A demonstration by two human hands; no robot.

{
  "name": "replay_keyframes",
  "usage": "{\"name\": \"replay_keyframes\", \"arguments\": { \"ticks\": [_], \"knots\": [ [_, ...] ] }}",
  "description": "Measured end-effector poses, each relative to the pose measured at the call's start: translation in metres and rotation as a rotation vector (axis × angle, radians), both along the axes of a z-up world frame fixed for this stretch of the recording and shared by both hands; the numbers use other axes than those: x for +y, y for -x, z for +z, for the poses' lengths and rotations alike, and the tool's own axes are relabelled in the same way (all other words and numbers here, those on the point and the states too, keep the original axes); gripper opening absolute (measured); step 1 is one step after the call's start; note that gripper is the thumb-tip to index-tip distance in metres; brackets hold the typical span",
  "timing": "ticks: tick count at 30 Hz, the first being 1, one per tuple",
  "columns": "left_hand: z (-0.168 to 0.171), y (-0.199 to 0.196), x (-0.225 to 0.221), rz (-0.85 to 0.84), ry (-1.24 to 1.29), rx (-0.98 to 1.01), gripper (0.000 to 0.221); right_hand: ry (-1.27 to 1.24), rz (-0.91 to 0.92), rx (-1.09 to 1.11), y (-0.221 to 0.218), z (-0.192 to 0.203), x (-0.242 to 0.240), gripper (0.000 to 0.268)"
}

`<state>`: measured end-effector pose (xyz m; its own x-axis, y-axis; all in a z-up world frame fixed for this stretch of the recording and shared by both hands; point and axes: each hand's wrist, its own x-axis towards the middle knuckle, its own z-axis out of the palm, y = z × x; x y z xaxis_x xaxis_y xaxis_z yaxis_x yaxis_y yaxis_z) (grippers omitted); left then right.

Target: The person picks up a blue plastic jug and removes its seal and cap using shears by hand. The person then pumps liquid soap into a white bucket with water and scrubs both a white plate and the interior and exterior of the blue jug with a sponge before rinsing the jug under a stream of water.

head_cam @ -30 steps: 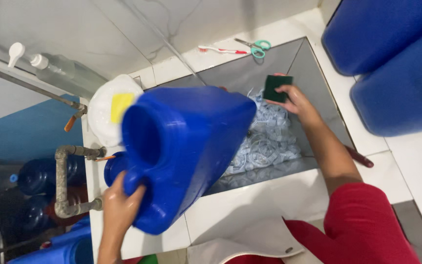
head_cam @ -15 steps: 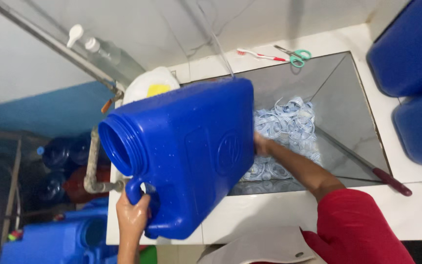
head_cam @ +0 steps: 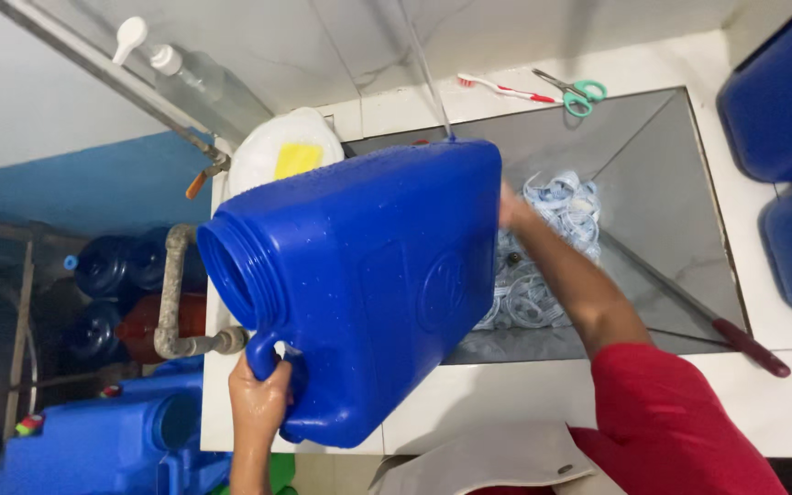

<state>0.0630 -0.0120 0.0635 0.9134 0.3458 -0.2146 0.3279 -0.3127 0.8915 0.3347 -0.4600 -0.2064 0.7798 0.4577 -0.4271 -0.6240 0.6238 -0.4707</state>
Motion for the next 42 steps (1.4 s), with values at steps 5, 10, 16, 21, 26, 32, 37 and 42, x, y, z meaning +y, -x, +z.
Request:
{"name": "replay_keyframes", "arguments": {
  "ticks": [5,10,16,21,26,32,37,42],
  "knots": [
    [0.008,0.007,-0.011,0.015,-0.036,0.022,0.018,0.364,0.212,-0.907,0.002,-0.011,0.012,0.044],
    [0.018,-0.012,-0.021,-0.053,-0.033,0.015,0.011,0.294,0.163,-0.12,0.095,-0.057,-0.011,0.05],
    [-0.005,-0.049,-0.063,-0.251,-0.094,-0.003,0.033,0.606,-0.742,-0.38,0.033,-0.004,-0.206,0.049],
    [-0.052,-0.085,-0.123,-0.431,-0.167,-0.048,0.047,1.861,-0.464,-0.215,-0.01,0.054,-0.288,0.051],
    [-0.101,-0.12,-0.171,-0.464,-0.177,0.005,0.033,1.848,-0.47,-0.895,-0.077,0.147,-0.139,0.041],
    [-0.143,-0.141,-0.213,-0.385,0.208,0.171,0.026,1.35,0.301,-0.826,-0.078,0.219,0.027,0.015],
    [-0.147,-0.16,-0.201,-0.403,0.017,0.097,0.046,1.138,0.426,-0.544,-0.07,0.244,0.04,0.015],
    [-0.148,-0.218,-0.193,-0.768,-0.539,-0.322,0.06,1.138,0.373,-0.541,-0.072,0.249,0.036,0.016]
  ]
}}
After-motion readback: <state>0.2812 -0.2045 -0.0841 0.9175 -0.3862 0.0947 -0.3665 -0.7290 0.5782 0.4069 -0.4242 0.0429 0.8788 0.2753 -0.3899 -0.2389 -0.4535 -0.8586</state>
